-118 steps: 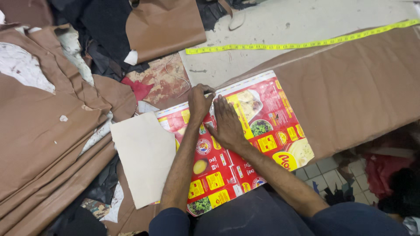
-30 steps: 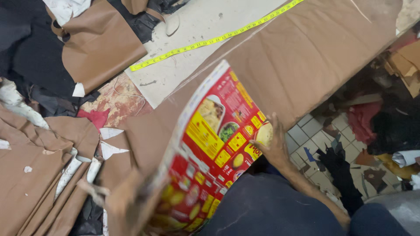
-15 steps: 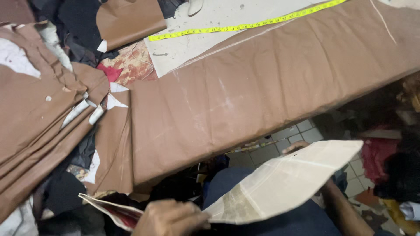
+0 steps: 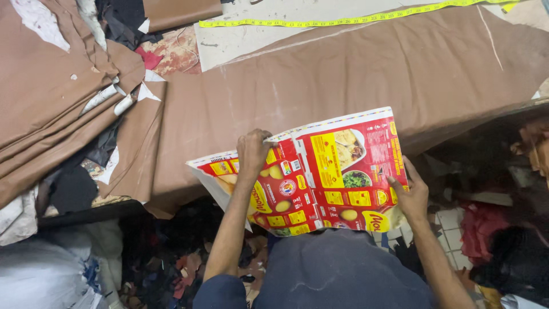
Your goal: The person lays a large brown leather hide on the work table, places paper pattern pieces and a printed sheet on top of it, and traces around them with tailor's chalk. They reposition the patterns and smooth the hide flat while drawing chalk outline lines across the leather.
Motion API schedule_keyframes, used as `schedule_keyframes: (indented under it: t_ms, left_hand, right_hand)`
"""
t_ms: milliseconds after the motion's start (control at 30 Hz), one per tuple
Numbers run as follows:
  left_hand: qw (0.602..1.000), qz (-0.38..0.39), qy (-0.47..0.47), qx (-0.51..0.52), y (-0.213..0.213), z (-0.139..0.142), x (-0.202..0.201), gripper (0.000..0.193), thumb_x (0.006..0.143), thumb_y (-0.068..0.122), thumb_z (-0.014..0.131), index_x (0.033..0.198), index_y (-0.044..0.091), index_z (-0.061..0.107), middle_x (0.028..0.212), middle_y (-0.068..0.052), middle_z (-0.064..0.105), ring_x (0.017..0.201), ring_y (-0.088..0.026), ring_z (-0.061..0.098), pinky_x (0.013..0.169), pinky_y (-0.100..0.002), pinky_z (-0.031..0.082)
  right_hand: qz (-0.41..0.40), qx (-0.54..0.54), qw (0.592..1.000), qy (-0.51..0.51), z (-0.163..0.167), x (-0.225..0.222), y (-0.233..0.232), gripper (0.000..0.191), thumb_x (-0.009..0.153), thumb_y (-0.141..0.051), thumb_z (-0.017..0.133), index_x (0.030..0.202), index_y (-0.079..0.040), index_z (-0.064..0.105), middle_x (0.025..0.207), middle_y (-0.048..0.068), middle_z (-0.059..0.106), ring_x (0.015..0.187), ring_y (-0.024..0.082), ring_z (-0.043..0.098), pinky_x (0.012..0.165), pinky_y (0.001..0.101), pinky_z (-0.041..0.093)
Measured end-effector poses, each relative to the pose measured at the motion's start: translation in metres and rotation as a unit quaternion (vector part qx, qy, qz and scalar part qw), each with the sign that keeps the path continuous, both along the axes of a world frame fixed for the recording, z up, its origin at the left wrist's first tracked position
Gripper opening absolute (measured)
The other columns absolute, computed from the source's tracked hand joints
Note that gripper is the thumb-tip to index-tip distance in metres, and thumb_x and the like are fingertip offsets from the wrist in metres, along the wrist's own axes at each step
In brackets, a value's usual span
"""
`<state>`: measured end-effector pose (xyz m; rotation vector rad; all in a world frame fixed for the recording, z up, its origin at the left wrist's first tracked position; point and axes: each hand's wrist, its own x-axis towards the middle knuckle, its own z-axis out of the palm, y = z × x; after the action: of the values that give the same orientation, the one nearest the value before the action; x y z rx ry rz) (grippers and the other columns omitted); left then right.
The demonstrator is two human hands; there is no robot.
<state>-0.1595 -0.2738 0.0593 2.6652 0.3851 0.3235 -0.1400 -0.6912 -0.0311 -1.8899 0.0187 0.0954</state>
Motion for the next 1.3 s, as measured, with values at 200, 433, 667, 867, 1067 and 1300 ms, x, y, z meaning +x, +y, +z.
schedule_keyframes:
  t_ms: [200, 433, 667, 867, 1067, 1300]
  left_hand:
    - [0.997, 0.016, -0.043, 0.062, 0.022, -0.035, 0.037, 0.031, 0.081, 0.024, 0.082, 0.109, 0.011, 0.078, 0.112, -0.009, 0.074, 0.115, -0.027, 0.063, 0.102, -0.047, 0.042]
    - [0.99, 0.069, -0.053, 0.107, 0.008, -0.088, 0.001, 0.077, 0.092, 0.043, 0.074, 0.148, -0.002, 0.046, 0.159, -0.025, 0.038, 0.15, -0.036, 0.034, 0.122, -0.05, 0.024]
    - [0.989, 0.139, -0.052, 0.024, 0.038, -0.079, -0.027, 0.108, 0.087, 0.066, 0.068, 0.156, -0.007, 0.03, 0.166, -0.027, 0.025, 0.157, -0.038, 0.017, 0.126, -0.05, 0.019]
    - [0.987, 0.112, 0.067, 0.092, 0.04, -0.065, -0.035, 0.109, 0.086, 0.073, 0.065, 0.157, -0.002, 0.03, 0.167, -0.024, 0.022, 0.157, -0.033, 0.017, 0.123, -0.06, 0.01]
    - [0.998, -0.003, 0.0, 0.063, 0.013, -0.077, -0.025, 0.11, 0.088, 0.069, 0.062, 0.16, -0.006, 0.027, 0.168, -0.025, 0.022, 0.157, -0.036, 0.018, 0.127, -0.052, 0.014]
    - [0.995, 0.065, 0.005, 0.075, -0.011, -0.078, -0.016, 0.106, 0.09, 0.069, 0.061, 0.157, -0.008, 0.028, 0.168, -0.025, 0.021, 0.158, -0.034, 0.015, 0.127, -0.052, 0.01]
  right_hand:
    - [0.014, 0.066, 0.997, -0.031, -0.004, 0.04, 0.004, 0.066, 0.094, -0.001, 0.073, 0.155, 0.0, 0.048, 0.13, 0.012, 0.072, 0.105, 0.007, 0.067, 0.088, 0.0259, 0.056]
    - [0.017, -0.043, 0.997, -0.056, 0.007, 0.065, -0.009, 0.065, 0.091, -0.001, 0.076, 0.153, 0.0, 0.053, 0.128, 0.014, 0.072, 0.106, 0.008, 0.066, 0.091, 0.0265, 0.054]
    - [0.027, -0.067, 0.996, -0.047, 0.005, 0.072, -0.005, 0.066, 0.093, -0.002, 0.076, 0.154, 0.0, 0.053, 0.128, 0.015, 0.073, 0.107, 0.009, 0.067, 0.092, 0.0269, 0.053]
    - [0.009, -0.072, 0.991, -0.115, 0.0, 0.094, -0.048, 0.061, 0.092, -0.006, 0.08, 0.148, 0.002, 0.058, 0.137, 0.016, 0.068, 0.118, 0.013, 0.066, 0.099, 0.0287, 0.052]
    - [-0.02, -0.233, 0.961, -0.145, 0.006, 0.131, -0.148, 0.057, 0.094, -0.021, 0.083, 0.147, -0.006, 0.068, 0.133, 0.02, 0.071, 0.12, 0.022, 0.068, 0.101, 0.034, 0.051]
    - [0.024, -0.149, 0.967, -0.203, 0.035, 0.159, -0.201, 0.047, 0.098, -0.009, 0.077, 0.141, 0.004, 0.063, 0.129, 0.019, 0.071, 0.121, 0.018, 0.068, 0.103, 0.0308, 0.052]
